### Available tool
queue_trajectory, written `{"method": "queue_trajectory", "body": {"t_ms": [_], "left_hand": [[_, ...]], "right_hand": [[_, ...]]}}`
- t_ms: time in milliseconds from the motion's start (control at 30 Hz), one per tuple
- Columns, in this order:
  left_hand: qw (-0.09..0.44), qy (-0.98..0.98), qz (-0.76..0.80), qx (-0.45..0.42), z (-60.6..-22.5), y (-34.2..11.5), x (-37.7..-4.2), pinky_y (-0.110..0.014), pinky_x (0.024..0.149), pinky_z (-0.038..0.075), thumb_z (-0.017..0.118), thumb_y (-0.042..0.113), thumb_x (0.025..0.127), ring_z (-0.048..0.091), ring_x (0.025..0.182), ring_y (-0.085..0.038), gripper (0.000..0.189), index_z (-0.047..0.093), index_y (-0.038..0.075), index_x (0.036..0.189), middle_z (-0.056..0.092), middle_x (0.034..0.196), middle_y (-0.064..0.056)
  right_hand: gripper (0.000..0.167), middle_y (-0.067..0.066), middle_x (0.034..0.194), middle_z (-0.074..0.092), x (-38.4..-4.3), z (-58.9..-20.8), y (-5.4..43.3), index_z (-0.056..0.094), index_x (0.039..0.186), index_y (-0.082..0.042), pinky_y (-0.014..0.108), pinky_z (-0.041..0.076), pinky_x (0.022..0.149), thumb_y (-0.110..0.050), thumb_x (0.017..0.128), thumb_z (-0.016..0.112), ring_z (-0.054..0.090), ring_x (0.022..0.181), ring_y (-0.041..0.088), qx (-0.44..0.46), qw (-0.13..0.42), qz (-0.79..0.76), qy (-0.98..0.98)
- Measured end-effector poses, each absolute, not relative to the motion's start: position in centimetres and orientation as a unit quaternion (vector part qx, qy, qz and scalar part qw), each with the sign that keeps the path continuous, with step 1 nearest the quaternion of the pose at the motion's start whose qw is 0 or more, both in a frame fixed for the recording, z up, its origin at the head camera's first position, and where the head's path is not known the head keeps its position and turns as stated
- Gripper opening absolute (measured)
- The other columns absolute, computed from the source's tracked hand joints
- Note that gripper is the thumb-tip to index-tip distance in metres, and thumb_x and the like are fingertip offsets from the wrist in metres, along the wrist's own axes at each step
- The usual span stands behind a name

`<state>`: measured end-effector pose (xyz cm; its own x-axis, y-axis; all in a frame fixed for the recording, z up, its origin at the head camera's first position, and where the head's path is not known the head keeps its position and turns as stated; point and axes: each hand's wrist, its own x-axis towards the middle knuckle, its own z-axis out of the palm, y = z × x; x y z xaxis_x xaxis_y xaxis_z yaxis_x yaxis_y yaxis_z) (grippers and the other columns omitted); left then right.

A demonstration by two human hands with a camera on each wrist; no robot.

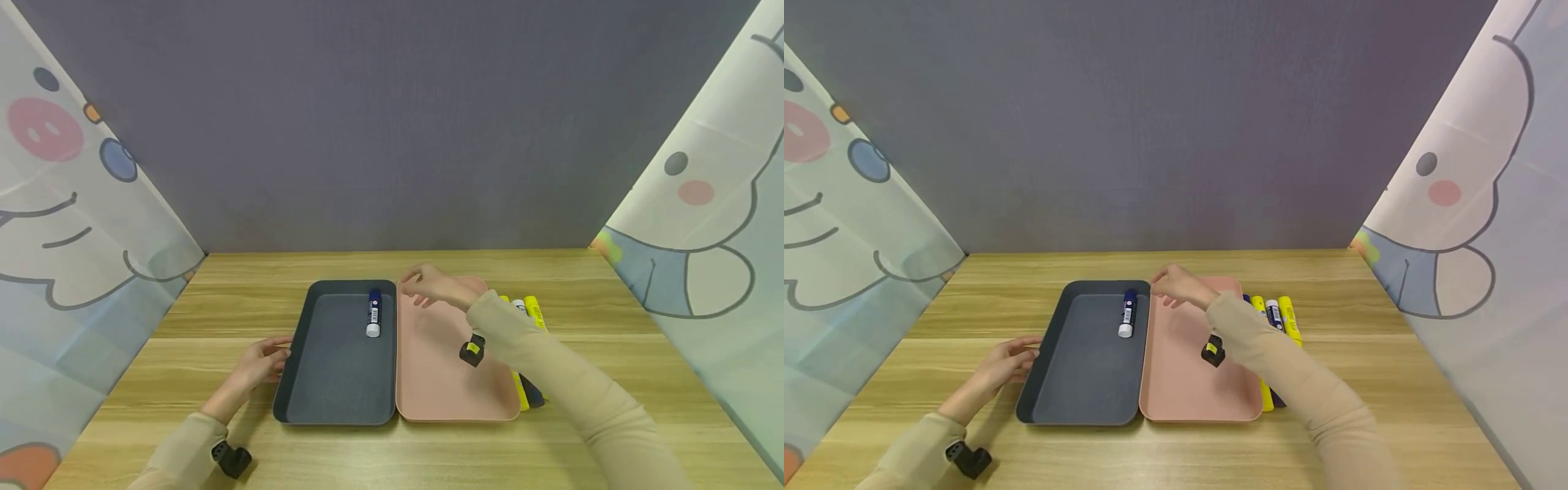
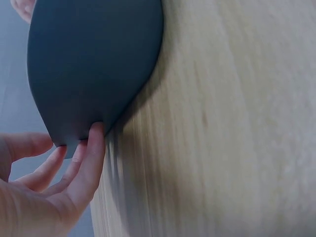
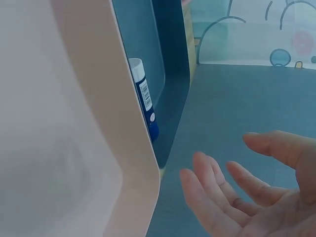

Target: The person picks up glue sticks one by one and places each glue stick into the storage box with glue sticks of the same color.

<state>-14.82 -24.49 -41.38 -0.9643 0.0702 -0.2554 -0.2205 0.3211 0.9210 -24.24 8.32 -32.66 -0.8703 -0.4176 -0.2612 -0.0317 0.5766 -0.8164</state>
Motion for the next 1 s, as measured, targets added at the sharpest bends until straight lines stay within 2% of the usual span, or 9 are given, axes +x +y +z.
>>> {"method": "queue_trajectory", "body": {"t_ms": [167, 367, 533, 667, 733, 867, 1000], "left_hand": [[0.124, 0.804, 0.58, -0.049, -41.2, -24.4, -14.7, -0.036, 0.064, 0.05, 0.042, 0.003, 0.089, 0.062, 0.074, -0.017, 0.039, 0.038, -0.011, 0.125, 0.059, 0.1, -0.017], [0.121, 0.803, 0.582, -0.045, -41.4, -24.5, -14.7, -0.035, 0.063, 0.05, 0.042, 0.004, 0.089, 0.062, 0.073, -0.015, 0.04, 0.038, -0.012, 0.125, 0.059, 0.099, -0.016], [0.131, 0.791, 0.596, -0.041, -42.4, -25.2, -15.0, -0.034, 0.064, 0.051, 0.055, 0.02, 0.084, 0.062, 0.073, -0.013, 0.053, 0.039, -0.009, 0.126, 0.06, 0.095, -0.008], [0.134, 0.78, 0.61, -0.04, -43.0, -25.7, -15.2, -0.034, 0.063, 0.051, 0.064, 0.034, 0.076, 0.062, 0.072, -0.013, 0.067, 0.042, -0.006, 0.125, 0.06, 0.092, -0.004], [0.13, 0.781, 0.611, -0.023, -42.8, -25.6, -15.1, -0.034, 0.062, 0.051, 0.062, 0.032, 0.079, 0.062, 0.072, -0.013, 0.064, 0.042, -0.007, 0.124, 0.06, 0.092, -0.004], [0.126, 0.785, 0.606, -0.006, -42.1, -25.3, -14.9, -0.035, 0.062, 0.051, 0.053, 0.017, 0.087, 0.062, 0.072, -0.014, 0.047, 0.041, -0.01, 0.123, 0.061, 0.092, -0.006], [0.125, 0.795, 0.593, -0.028, -41.6, -24.8, -14.8, -0.035, 0.063, 0.051, 0.047, 0.007, 0.088, 0.061, 0.072, -0.015, 0.041, 0.04, -0.012, 0.124, 0.06, 0.095, -0.011]], "right_hand": [[0.04, 0.022, 0.104, 0.057, -23.7, -32.6, 10.0, 0.048, 0.121, 0.004, 0.034, 0.05, 0.066, -0.014, 0.086, 0.053, 0.06, 0.076, 0.029, -0.144, 0.204, -0.424, 0.871], [0.04, 0.02, 0.103, 0.057, -23.1, -32.5, 12.0, 0.047, 0.121, 0.004, 0.037, 0.05, 0.069, -0.015, 0.086, 0.053, 0.059, 0.071, 0.019, -0.148, 0.194, -0.419, 0.875], [0.039, 0.02, 0.101, 0.057, -22.6, -32.6, 13.8, 0.047, 0.12, 0.004, 0.037, 0.05, 0.069, -0.014, 0.086, 0.054, 0.06, 0.071, 0.019, -0.14, 0.181, -0.419, 0.879], [0.04, 0.023, 0.101, 0.056, -22.2, -32.4, 15.0, 0.046, 0.121, 0.006, 0.038, 0.05, 0.069, -0.013, 0.086, 0.053, 0.06, 0.071, 0.02, -0.131, 0.172, -0.422, 0.881], [0.04, 0.023, 0.102, 0.055, -21.9, -32.2, 15.7, 0.045, 0.122, 0.006, 0.036, 0.05, 0.069, -0.013, 0.087, 0.053, 0.06, 0.071, 0.019, -0.124, 0.17, -0.42, 0.883], [0.042, 0.024, 0.103, 0.053, -21.6, -32.0, 17.1, 0.044, 0.123, 0.006, 0.032, 0.05, 0.066, -0.014, 0.087, 0.052, 0.06, 0.072, 0.019, -0.11, 0.165, -0.417, 0.887], [0.042, 0.025, 0.103, 0.052, -21.4, -32.0, 18.5, 0.041, 0.124, 0.008, 0.033, 0.05, 0.066, -0.013, 0.088, 0.05, 0.06, 0.073, 0.019, -0.105, 0.161, -0.422, 0.886]]}}
